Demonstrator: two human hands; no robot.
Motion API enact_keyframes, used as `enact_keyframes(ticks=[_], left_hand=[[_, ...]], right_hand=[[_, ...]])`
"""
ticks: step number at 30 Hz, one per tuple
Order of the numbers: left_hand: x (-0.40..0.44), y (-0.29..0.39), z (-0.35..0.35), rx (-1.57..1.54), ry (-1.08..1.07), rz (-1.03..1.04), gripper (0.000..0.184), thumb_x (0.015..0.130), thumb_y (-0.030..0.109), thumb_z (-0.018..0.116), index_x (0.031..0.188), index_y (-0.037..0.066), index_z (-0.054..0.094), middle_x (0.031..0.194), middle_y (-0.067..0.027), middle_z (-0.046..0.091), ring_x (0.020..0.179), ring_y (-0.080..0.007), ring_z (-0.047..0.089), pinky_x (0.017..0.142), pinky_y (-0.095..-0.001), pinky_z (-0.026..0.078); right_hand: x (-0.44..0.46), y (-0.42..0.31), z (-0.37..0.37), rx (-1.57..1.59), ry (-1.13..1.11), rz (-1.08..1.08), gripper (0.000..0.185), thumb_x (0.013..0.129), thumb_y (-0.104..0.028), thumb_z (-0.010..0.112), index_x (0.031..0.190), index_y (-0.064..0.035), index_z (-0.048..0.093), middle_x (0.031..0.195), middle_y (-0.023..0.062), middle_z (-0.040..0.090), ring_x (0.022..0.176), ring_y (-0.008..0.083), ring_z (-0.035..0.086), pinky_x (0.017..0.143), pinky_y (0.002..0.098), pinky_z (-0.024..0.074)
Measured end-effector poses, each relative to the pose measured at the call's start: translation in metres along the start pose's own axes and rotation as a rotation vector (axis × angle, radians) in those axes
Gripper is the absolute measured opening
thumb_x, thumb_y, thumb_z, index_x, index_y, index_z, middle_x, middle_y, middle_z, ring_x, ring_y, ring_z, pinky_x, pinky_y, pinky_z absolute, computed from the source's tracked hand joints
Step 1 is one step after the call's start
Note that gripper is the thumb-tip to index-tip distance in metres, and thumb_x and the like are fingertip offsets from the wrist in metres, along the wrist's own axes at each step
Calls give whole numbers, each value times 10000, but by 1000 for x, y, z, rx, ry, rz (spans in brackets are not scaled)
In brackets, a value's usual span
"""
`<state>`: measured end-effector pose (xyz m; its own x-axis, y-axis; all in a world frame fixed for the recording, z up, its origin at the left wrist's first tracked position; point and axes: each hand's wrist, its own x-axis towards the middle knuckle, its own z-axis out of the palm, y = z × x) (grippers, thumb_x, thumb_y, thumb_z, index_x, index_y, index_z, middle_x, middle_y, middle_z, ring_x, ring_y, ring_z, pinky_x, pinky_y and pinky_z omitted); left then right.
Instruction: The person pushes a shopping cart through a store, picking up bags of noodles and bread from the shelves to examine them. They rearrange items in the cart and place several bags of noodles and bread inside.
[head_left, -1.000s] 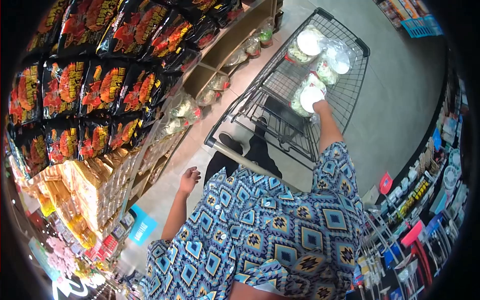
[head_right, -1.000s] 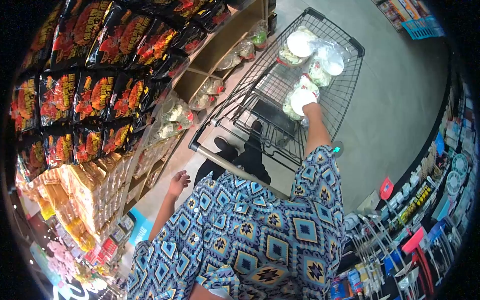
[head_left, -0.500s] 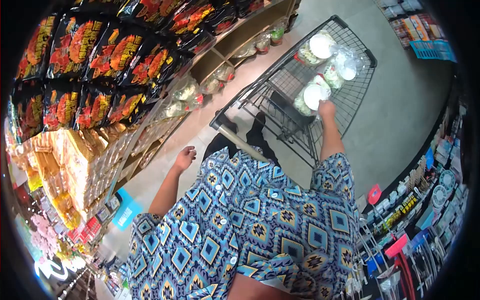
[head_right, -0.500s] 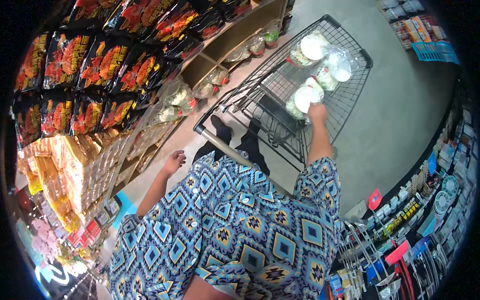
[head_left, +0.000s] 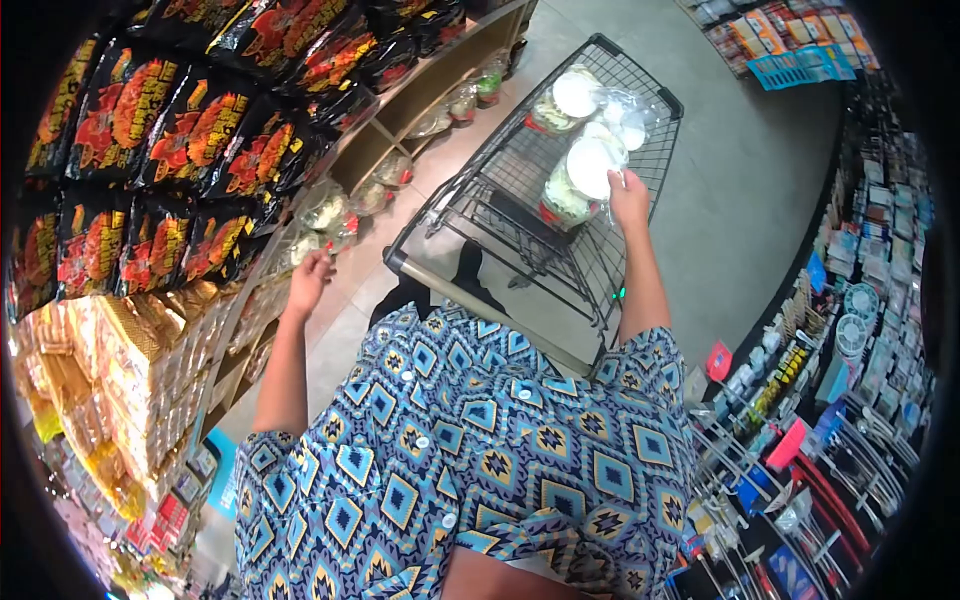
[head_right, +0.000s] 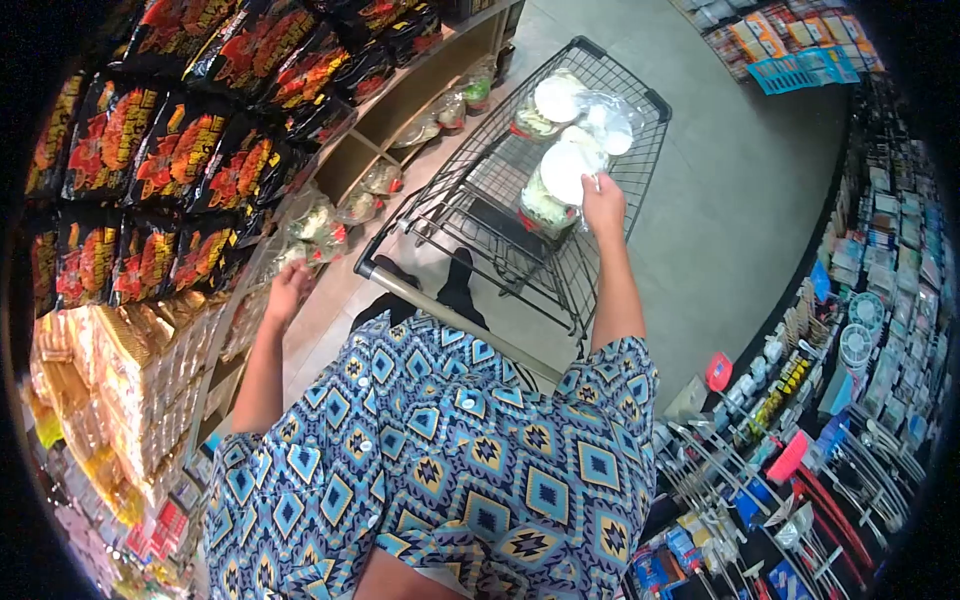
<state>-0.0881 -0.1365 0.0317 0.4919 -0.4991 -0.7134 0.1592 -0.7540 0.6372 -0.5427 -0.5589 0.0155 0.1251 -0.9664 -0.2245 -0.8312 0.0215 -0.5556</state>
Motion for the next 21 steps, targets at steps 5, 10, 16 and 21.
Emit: enact_keyframes(ticks=[5, 10, 16, 21], left_hand=[[10, 103, 29, -41, 68, 270, 305, 940, 178, 522, 1179, -9, 553, 955, -38, 640, 860, -108, 599, 740, -241, 467], [-6, 197, 105, -209, -99, 500, 301, 933, 168, 553, 1178, -7, 561, 1041, -72, 663, 947, -125, 610, 819, -259, 478], [-20, 226, 176, -479, -530, 328, 546, 971, 365, 469, 1416, 85, 321, 1324, -156, 487, 1170, -228, 518, 973, -363, 419], [-43, 227, 178, -820, -910, 195, 641, 961, 443, 444, 1460, 121, 203, 1393, -143, 409, 1200, -249, 497, 1013, -396, 407]], right_hand=[[3, -34, -49, 484, -9, -139, 224, 877, -195, 603, 941, 15, 646, 802, 31, 654, 737, 94, 570, 674, 259, 452], [-6, -92, -141, 717, 20, -283, 167, 886, -173, 600, 851, -11, 623, 745, -26, 572, 672, 40, 475, 597, 198, 373], [-18, -127, -152, 1280, -93, -243, 120, 893, -149, 538, 852, -36, 539, 641, -6, 482, 592, 84, 467, 569, 215, 398], [-22, -135, -120, 1434, -166, -290, 246, 874, -163, 506, 1001, 43, 551, 762, 64, 575, 643, 127, 549, 593, 257, 469]])
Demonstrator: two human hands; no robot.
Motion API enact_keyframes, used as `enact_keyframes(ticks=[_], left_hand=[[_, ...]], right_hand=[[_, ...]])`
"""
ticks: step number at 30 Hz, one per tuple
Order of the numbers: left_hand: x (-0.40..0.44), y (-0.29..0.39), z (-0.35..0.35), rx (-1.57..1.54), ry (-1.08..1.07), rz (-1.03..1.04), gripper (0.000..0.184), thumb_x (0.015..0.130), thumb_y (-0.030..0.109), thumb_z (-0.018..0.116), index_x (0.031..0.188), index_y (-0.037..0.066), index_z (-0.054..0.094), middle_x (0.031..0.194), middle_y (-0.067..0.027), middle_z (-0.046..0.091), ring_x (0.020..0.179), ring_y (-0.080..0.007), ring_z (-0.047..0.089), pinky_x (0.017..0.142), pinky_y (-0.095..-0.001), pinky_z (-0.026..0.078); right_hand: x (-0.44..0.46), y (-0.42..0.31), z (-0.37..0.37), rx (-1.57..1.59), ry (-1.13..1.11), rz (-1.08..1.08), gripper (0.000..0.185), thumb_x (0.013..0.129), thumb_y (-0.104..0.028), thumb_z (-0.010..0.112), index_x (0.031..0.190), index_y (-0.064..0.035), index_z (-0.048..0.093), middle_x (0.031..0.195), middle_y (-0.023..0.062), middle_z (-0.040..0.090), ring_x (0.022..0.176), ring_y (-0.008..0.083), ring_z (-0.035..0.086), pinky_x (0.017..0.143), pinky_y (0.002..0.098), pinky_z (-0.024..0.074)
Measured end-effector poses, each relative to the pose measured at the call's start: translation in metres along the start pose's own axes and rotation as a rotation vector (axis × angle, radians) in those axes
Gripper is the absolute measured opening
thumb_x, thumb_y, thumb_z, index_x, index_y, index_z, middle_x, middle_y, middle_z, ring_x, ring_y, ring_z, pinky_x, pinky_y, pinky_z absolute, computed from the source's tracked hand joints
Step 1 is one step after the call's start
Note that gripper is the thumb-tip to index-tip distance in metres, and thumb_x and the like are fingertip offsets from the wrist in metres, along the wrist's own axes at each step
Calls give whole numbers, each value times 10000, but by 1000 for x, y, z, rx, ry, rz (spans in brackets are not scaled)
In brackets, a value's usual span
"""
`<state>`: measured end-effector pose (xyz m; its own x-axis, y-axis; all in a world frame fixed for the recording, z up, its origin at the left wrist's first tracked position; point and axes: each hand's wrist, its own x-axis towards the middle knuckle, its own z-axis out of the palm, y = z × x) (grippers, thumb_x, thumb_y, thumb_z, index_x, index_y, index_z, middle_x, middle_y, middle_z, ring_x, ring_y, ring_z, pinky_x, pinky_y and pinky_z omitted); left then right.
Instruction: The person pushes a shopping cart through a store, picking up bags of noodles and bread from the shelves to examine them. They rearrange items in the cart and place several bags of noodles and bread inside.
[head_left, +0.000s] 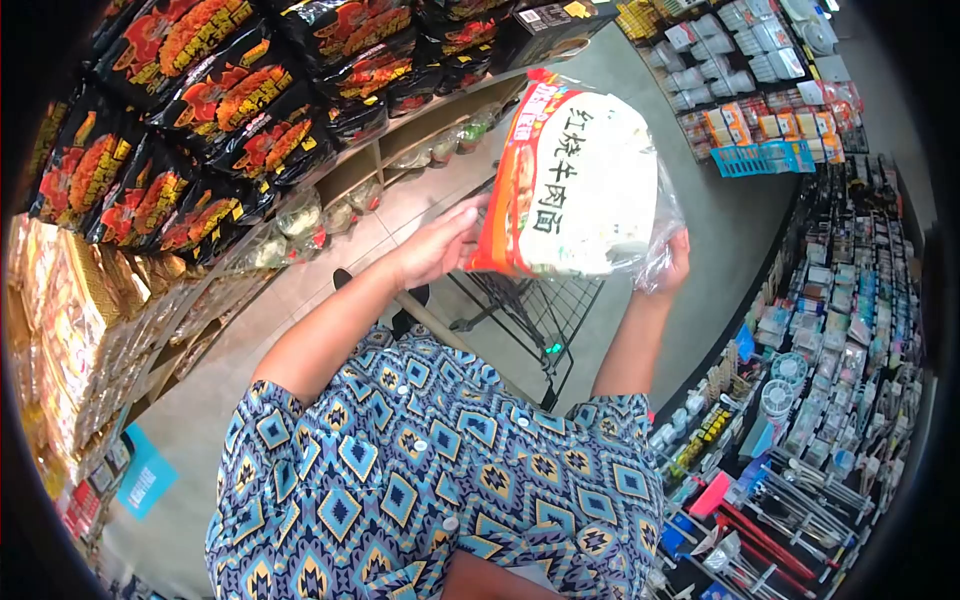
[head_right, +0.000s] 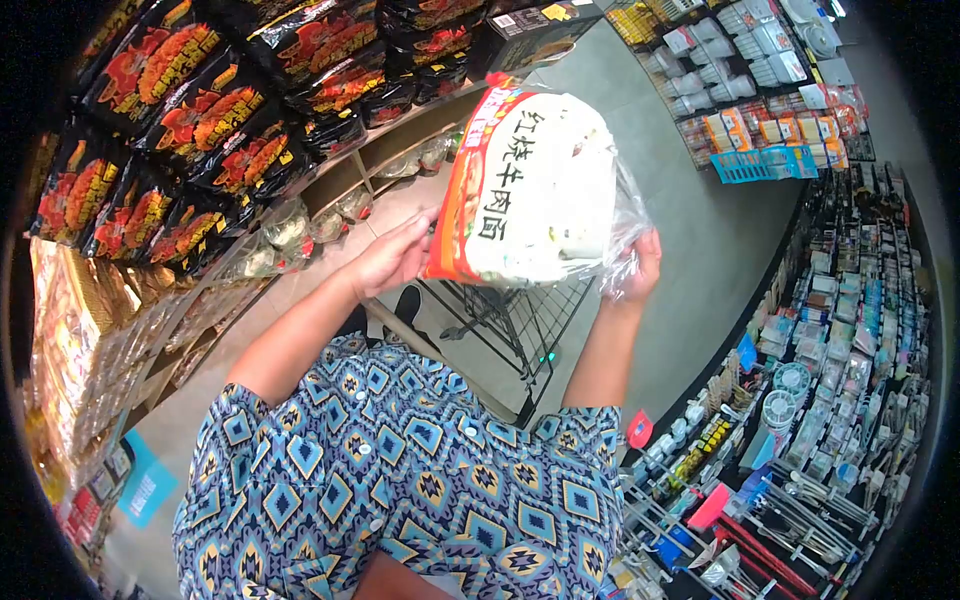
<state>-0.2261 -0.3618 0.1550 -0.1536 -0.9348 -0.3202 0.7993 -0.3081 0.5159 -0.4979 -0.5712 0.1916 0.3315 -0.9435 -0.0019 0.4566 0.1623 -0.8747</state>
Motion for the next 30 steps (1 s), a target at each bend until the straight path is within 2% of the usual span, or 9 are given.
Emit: enact_keyframes(ticks=[3, 5, 8, 11, 14, 17, 21, 27, 30], left_hand=[[-11, -1, 3, -72, -141, 52, 610, 978, 393, 421, 1471, 113, 196, 1451, -87, 357, 1296, -226, 406, 1081, -421, 331], [-21, -10, -10, -103, -124, 87, 600, 977, 377, 440, 1464, 111, 214, 1440, -73, 370, 1292, -186, 406, 1070, -410, 341], [-42, -10, -18, -118, -72, 63, 562, 981, 374, 439, 1435, 93, 265, 1404, -68, 413, 1256, -164, 437, 1034, -361, 377], [-56, -11, -27, -68, 15, 129, 540, 981, 376, 436, 1405, 65, 311, 1380, -84, 439, 1222, -170, 472, 998, -347, 414], [-74, -5, -49, 54, 177, 190, 508, 973, 409, 433, 1330, 49, 420, 1260, -98, 535, 1105, -164, 549, 933, -334, 462], [-106, 11, -91, 187, 482, 70, 526, 948, 500, 419, 1181, 54, 571, 1019, -90, 666, 886, -163, 642, 767, -317, 527], [-149, 29, -114, 159, 631, 45, 525, 955, 491, 402, 1177, 43, 563, 1008, -89, 673, 791, -160, 674, 632, -285, 556], [-184, -6, -164, -50, 731, 27, 488, 980, 441, 361, 1201, 44, 539, 1001, -104, 673, 723, -190, 681, 555, -291, 575], [-188, -44, -204, -135, 718, -20, 467, 992, 388, 308, 1249, 48, 499, 1089, -132, 643, 851, -221, 670, 679, -354, 582]], right_hand=[[-2, 14, -5, -95, 139, -9, 318, 864, -185, 499, 1049, 70, 543, 907, 135, 620, 804, 201, 611, 710, 335, 509], [-10, 17, 0, -91, -16, 92, 358, 860, -200, 485, 1074, 81, 541, 1031, 184, 617, 955, 265, 611, 821, 405, 501], [-27, 16, 50, -71, -26, 131, 272, 871, -170, 477, 1002, 53, 565, 941, 138, 610, 832, 201, 598, 739, 338, 502], [-27, 15, 60, -80, -225, 98, 186, 892, -149, 487, 915, 14, 573, 797, 69, 567, 700, 121, 523, 621, 254, 444], [-41, 26, 109, -427, -186, 189, 146, 910, -145, 545, 859, -11, 569, 670, -2, 499, 624, 68, 444, 566, 204, 345], [-45, 58, 141, -472, -232, 332, 148, 905, -151, 568, 880, -8, 598, 695, -9, 522, 636, 62, 455, 586, 199, 347], [-46, 106, 170, -514, -411, 473, 185, 897, -178, 597, 940, -2, 638, 757, -11, 587, 671, 59, 484, 622, 201, 377], [-39, 187, 212, -527, -540, 611, 215, 887, -226, 618, 841, -17, 634, 732, -16, 574, 651, 56, 472, 602, 207, 370], [-34, 231, 210, -623, -656, 790, 219, 893, -255, 603, 864, -41, 640, 737, -26, 574, 641, 66, 475, 605, 220, 376]])
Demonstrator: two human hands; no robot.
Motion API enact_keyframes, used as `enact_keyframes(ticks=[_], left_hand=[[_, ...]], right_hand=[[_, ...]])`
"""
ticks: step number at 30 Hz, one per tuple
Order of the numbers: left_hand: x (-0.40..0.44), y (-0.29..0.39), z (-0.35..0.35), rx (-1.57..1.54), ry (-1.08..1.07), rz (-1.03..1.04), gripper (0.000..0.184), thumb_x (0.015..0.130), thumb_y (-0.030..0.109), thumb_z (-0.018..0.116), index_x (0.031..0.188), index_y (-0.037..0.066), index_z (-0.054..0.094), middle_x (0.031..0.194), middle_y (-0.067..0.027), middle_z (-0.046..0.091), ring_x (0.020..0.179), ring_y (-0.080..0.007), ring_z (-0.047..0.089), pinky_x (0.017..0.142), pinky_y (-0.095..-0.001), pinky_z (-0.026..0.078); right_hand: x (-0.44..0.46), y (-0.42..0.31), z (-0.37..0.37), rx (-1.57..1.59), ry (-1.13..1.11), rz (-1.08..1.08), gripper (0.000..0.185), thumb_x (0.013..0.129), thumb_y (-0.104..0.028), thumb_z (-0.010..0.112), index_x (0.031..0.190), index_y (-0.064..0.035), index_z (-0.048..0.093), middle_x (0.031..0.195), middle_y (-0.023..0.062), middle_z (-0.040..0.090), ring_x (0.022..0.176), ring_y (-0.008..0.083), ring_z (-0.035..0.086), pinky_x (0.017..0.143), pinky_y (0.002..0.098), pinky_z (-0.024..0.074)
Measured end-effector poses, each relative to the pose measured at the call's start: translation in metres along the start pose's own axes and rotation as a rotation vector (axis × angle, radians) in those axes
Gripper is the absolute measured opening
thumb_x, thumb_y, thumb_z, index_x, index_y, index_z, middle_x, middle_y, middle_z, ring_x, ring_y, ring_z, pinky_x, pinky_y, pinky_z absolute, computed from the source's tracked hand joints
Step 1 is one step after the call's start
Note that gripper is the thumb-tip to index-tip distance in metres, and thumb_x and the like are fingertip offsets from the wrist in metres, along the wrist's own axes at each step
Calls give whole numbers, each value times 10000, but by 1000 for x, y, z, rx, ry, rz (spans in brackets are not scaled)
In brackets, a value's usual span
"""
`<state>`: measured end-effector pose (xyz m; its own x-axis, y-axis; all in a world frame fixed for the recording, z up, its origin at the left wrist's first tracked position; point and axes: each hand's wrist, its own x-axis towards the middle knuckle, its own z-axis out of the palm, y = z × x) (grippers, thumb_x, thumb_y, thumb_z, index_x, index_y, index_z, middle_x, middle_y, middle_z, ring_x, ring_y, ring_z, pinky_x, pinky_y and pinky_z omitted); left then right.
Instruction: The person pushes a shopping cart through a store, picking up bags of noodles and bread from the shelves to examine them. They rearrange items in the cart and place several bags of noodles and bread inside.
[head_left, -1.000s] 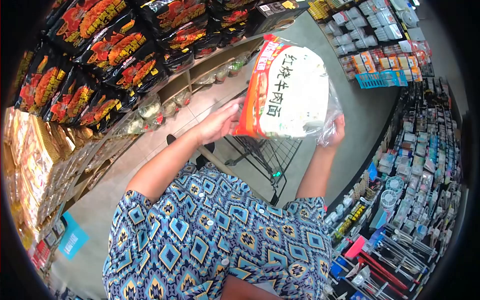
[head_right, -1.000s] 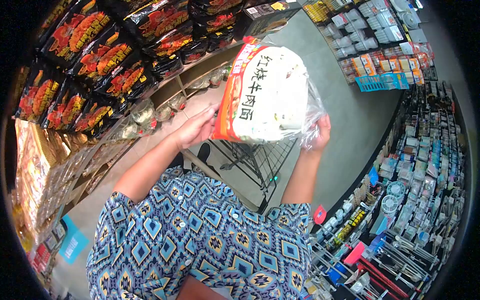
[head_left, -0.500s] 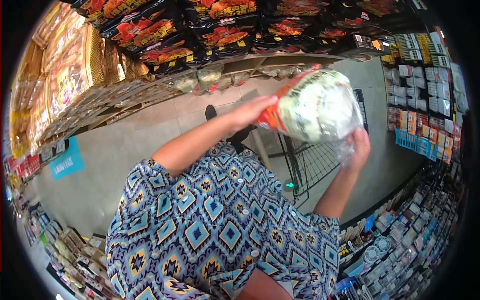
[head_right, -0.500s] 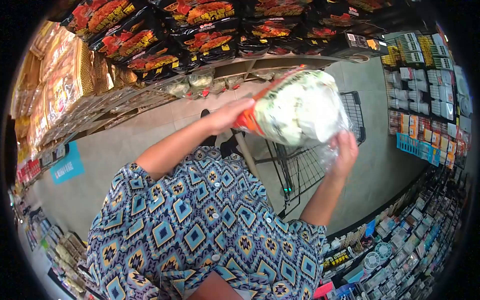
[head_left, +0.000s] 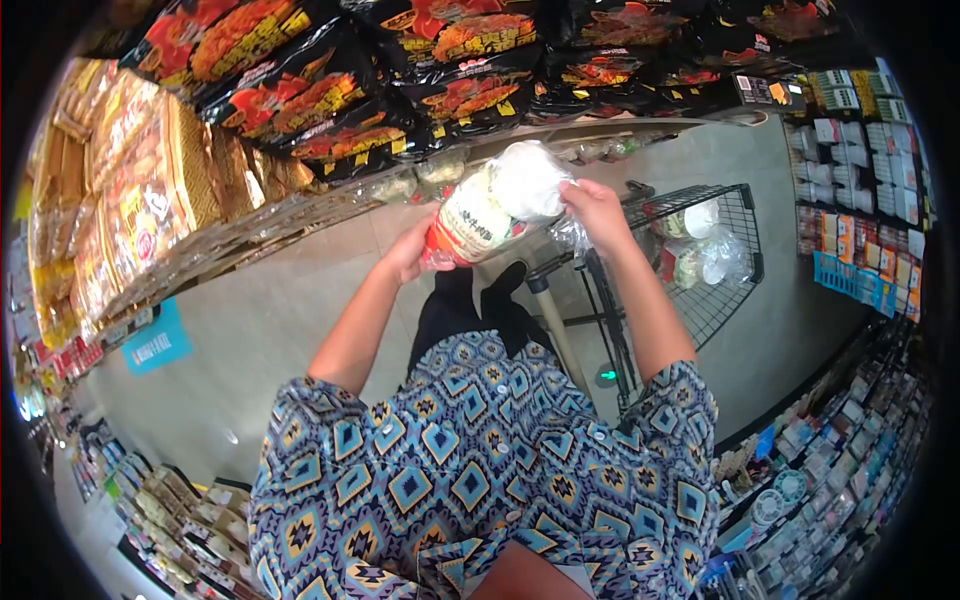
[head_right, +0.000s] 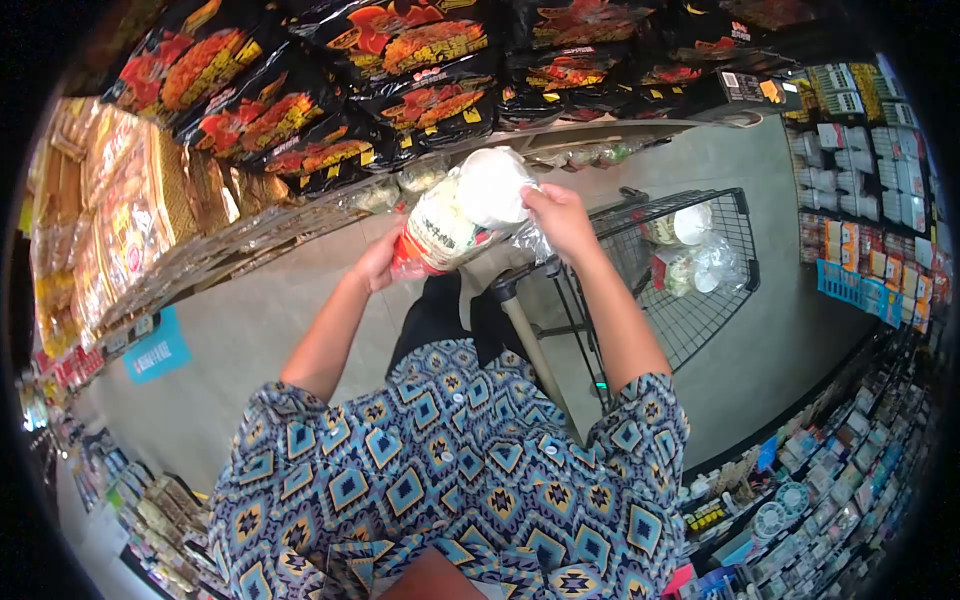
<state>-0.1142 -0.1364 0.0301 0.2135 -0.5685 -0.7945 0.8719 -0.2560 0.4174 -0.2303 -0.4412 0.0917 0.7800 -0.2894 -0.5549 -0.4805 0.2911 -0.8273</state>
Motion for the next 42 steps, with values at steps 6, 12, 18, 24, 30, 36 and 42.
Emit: enact_keyframes(ticks=[6, 12, 18, 24, 30, 36, 42], left_hand=[[42, -53, -15, -372, -113, -114, 472, 981, 310, 288, 1321, 10, 419, 1245, -192, 554, 1100, -329, 578, 891, -432, 515], [93, -105, -12, -461, 9, -215, 501, 976, 311, 290, 1338, -24, 376, 1279, -239, 510, 1121, -378, 552, 935, -456, 484], [154, -115, 10, -597, 41, -90, 488, 983, 348, 287, 1265, -27, 422, 1171, -221, 560, 1056, -384, 579, 949, -504, 460], [192, -91, 17, -623, 51, -75, 582, 973, 434, 304, 1295, -43, 388, 1259, -238, 506, 1164, -406, 510, 988, -515, 432], [215, -58, 26, -773, -21, 74, 562, 949, 446, 339, 1321, 26, 373, 1311, -182, 469, 1183, -362, 487, 1032, -486, 386], [273, -45, -16, -930, -254, 165, 484, 960, 367, 329, 1306, 38, 407, 1292, -146, 495, 1178, -319, 497, 1010, -462, 418], [269, -26, 15, -907, -36, 219, 491, 954, 377, 310, 1254, 19, 457, 1224, -150, 548, 1140, -324, 532, 1009, -473, 419]], right_hand=[[40, 23, 10, -285, -52, 51, 293, 865, -297, 620, 844, -5, 637, 750, 45, 614, 684, 151, 549, 686, 276, 437], [63, 47, 31, -922, -95, -217, 325, 853, -291, 585, 890, 28, 633, 897, 247, 637, 864, 389, 609, 831, 434, 468], [88, 52, 35, -820, -200, -162, 290, 866, -247, 555, 910, 29, 634, 920, 269, 630, 915, 408, 608, 835, 451, 471], [131, 73, 26, -852, -235, -129, 254, 870, -221, 545, 959, 3, 627, 914, 244, 636, 886, 391, 618, 795, 449, 479], [164, 91, 18, -789, -95, -372, 247, 873, -239, 550, 962, -22, 627, 862, 249, 619, 864, 384, 610, 810, 448, 470], [203, 87, 21, -921, -210, -299, 283, 868, -265, 526, 949, -27, 658, 930, 207, 644, 890, 336, 627, 822, 410, 487], [230, 114, 10, -920, -230, -380, 349, 897, -318, 471, 968, -55, 689, 974, 217, 641, 922, 340, 629, 838, 391, 489]])
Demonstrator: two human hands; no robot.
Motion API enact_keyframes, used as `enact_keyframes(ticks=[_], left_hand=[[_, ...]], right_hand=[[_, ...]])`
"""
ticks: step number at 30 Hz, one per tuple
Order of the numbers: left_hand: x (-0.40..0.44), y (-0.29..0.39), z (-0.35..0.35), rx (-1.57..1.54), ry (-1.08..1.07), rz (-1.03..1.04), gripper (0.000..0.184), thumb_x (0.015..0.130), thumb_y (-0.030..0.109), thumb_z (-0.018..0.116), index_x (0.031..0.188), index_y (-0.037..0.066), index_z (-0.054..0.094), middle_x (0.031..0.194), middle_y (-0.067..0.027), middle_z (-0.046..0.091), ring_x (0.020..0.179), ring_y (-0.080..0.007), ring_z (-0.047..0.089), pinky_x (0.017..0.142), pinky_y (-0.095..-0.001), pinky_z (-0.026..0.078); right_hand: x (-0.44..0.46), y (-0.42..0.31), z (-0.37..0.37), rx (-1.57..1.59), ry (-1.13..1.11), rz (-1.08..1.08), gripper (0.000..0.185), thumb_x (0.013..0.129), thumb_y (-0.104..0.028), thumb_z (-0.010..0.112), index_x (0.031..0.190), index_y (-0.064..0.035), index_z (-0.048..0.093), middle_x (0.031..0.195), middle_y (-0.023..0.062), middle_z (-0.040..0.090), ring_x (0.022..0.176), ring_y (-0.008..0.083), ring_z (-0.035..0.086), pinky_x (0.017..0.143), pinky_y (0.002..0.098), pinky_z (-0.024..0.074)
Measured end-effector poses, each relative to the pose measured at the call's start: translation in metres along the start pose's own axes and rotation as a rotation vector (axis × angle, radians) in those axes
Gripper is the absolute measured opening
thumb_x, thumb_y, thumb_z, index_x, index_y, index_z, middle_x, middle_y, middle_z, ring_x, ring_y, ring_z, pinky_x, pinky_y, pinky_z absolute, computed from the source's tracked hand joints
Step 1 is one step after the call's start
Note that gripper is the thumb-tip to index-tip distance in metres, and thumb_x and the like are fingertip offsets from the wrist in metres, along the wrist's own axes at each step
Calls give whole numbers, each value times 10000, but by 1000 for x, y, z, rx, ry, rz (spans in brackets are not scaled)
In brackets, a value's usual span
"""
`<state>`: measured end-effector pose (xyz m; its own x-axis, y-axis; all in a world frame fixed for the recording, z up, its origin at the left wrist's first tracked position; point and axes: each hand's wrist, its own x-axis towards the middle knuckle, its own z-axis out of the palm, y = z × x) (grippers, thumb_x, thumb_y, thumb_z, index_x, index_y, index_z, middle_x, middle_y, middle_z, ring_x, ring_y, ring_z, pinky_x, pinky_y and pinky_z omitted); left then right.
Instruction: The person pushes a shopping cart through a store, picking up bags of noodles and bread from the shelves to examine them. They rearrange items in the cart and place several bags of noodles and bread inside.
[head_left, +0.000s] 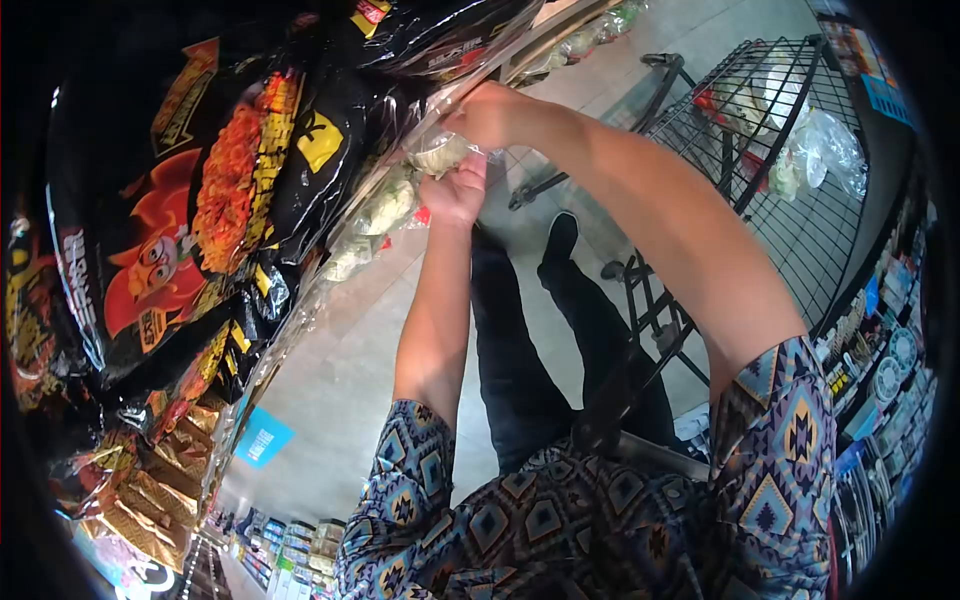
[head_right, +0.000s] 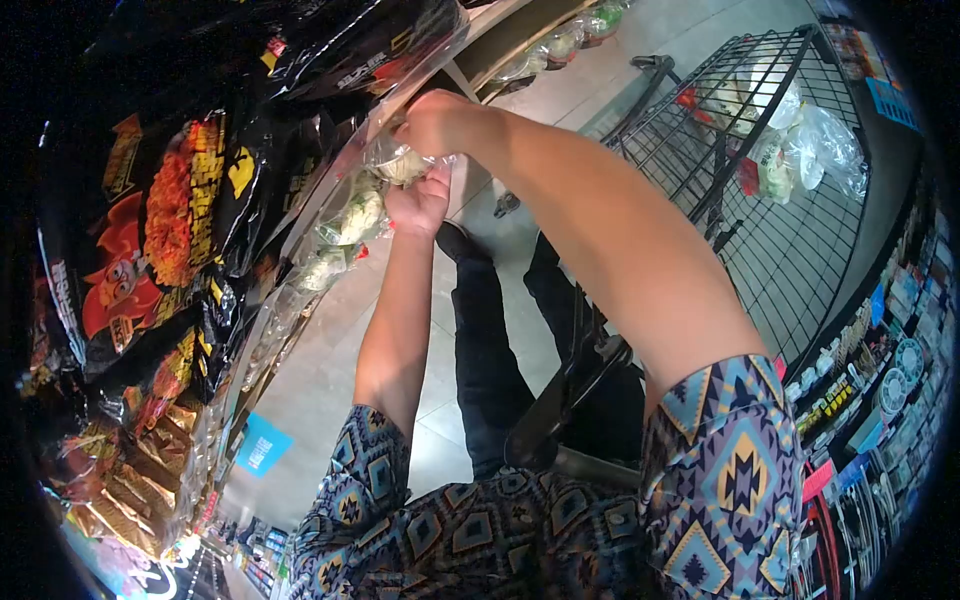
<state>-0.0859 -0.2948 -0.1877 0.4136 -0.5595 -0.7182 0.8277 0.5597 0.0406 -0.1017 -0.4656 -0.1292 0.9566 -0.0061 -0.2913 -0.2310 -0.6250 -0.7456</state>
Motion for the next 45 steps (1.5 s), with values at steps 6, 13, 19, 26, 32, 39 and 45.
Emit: enact_keyframes(ticks=[6, 13, 19, 26, 32, 39, 45], left_hand=[[3, -2, -10, 34, 85, -6, 518, 958, 397, 286, 1270, 14, 440, 1267, -145, 521, 1169, -314, 511, 998, -484, 425], [31, 14, -17, 79, 3, 70, 383, 968, 256, 345, 1254, 59, 505, 1261, -130, 546, 1140, -301, 546, 955, -453, 474], [18, 1, -12, 48, -20, 47, 502, 955, 331, 366, 1320, -10, 404, 1301, -203, 488, 1214, -383, 472, 1003, -519, 433], [-2, -8, -3, -36, 227, -70, 600, 972, 431, 274, 1375, -13, 306, 1389, -261, 353, 1246, -472, 390, 1022, -551, 400], [11, -2, 3, 196, 111, 47, 547, 967, 375, 307, 1329, -27, 384, 1322, -244, 451, 1225, -409, 446, 1035, -526, 396], [-2, -16, 17, 94, 288, 57, 525, 973, 335, 270, 1338, -27, 376, 1330, -226, 458, 1192, -410, 482, 1034, -542, 389], [20, 2, -3, 26, 72, 68, 646, 970, 453, 203, 1364, -49, 305, 1335, -284, 416, 1245, -462, 398, 1049, -560, 357]], right_hand=[[-8, -9, -10, 69, -17, 297, 568, 858, -496, 492, 979, 27, 677, 1019, 230, 642, 989, 319, 625, 876, 361, 486], [-11, -10, -15, 188, -86, 323, 615, 832, -544, 532, 997, 33, 669, 1060, 246, 626, 989, 335, 621, 892, 374, 474], [-103, -26, -79, -231, -450, 255, 407, 834, -307, 591, 989, 69, 599, 910, 222, 649, 913, 362, 628, 831, 432, 487], [-218, -60, -129, -185, -75, 203, 185, 838, -151, 574, 906, 18, 605, 874, 213, 629, 865, 371, 608, 841, 431, 472], [-260, -69, -116, -91, 242, 190, 139, 820, -126, 605, 833, 12, 593, 802, 190, 613, 821, 370, 583, 866, 421, 445], [-261, -67, -105, -66, 411, 172, 136, 804, -112, 631, 790, 18, 592, 764, 167, 602, 792, 350, 570, 825, 418, 433], [-263, -63, -102, -56, 457, 117, 115, 804, -88, 623, 776, 18, 590, 752, 152, 597, 774, 337, 561, 815, 403, 428]])
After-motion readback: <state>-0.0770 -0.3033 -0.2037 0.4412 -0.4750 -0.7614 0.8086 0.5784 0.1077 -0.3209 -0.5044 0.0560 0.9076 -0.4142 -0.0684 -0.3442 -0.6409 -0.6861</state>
